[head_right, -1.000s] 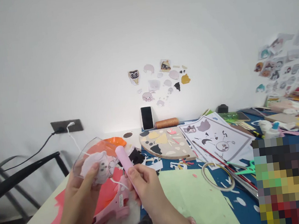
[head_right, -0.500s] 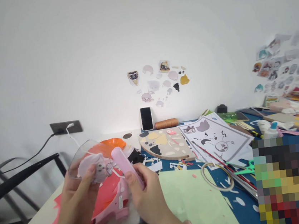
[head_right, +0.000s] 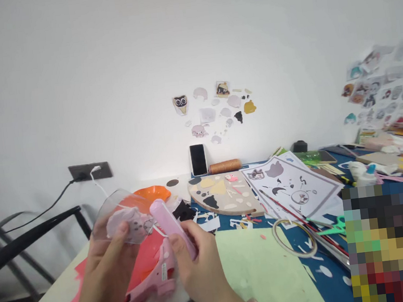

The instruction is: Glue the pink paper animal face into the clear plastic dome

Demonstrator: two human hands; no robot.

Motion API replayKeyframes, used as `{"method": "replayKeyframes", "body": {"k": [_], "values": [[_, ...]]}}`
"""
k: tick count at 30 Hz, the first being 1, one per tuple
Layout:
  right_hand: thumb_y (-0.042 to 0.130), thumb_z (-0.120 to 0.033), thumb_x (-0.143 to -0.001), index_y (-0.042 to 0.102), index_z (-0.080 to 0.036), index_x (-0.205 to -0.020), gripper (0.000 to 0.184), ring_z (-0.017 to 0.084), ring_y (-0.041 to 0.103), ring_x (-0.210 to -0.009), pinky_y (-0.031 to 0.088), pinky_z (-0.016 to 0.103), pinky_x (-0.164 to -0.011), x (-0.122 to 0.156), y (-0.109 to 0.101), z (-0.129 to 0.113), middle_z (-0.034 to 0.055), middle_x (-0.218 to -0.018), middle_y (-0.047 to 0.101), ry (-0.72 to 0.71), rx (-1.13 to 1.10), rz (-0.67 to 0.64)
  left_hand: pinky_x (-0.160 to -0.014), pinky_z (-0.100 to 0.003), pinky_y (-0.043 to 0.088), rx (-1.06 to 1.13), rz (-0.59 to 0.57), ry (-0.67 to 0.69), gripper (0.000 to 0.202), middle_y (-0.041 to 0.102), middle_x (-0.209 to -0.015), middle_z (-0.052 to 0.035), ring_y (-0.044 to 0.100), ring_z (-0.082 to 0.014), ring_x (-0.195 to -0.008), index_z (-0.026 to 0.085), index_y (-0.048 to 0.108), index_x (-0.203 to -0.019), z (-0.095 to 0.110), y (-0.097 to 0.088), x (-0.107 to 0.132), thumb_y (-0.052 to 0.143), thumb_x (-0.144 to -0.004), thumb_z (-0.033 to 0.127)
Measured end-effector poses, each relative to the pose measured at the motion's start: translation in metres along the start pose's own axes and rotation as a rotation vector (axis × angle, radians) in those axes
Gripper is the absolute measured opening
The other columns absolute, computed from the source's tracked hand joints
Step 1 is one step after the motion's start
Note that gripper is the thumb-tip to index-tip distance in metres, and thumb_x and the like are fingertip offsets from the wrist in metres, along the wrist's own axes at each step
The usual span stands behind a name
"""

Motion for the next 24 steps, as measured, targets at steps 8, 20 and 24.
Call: {"method": "replayKeyframes", "body": {"k": [8, 20, 24], "values": [[0.046, -0.043, -0.089, 0.058, -0.017, -0.082, 0.029, 0.011, 0.038, -0.055, 0.028, 0.024, -0.049, 0.000, -0.002, -0.005, -0.0019, -0.063, 0.046, -0.043, 0.072, 0.001, -0.073, -0.017, 0.052, 0.008, 0.005, 0.022, 0.029, 0.067, -0.089, 0.0037, 0.063, -0.0129, -0.086, 0.029, 0.059, -0.097, 0.000, -0.002, -0.002, 0.074, -0.073, 0.033], [0.047, -0.041, -0.089, 0.058, -0.017, -0.082, 0.027, 0.011, 0.037, -0.055, 0.028, 0.024, -0.049, 0.002, -0.001, -0.007, -0.0018, -0.063, 0.047, -0.059, 0.114, -0.030, -0.071, -0.020, 0.055, 0.098, 0.029, -0.129, 0.042, 0.068, -0.091, 0.0002, 0.063, -0.0134, -0.081, 0.029, 0.057, -0.108, 0.002, 0.001, -0.003, 0.075, -0.069, 0.027], [0.046, -0.044, -0.089, 0.057, -0.017, -0.082, 0.030, 0.010, 0.036, -0.054, 0.027, 0.024, -0.048, 0.000, 0.000, 0.000, -0.0024, -0.062, 0.045, -0.010, 0.079, -0.029, -0.073, -0.021, 0.054, 0.078, 0.071, -0.109, 0.044, 0.069, -0.094, -0.0003, 0.064, -0.0138, -0.084, 0.028, 0.058, -0.110, 0.001, 0.000, -0.003, 0.075, -0.070, 0.028]]}}
Point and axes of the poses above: each hand's wrist, its own x-axis away from the middle knuckle, its own y-axis out of the palm, z = x × y, the point moved 3 cm from there along -x, towards the middle knuckle
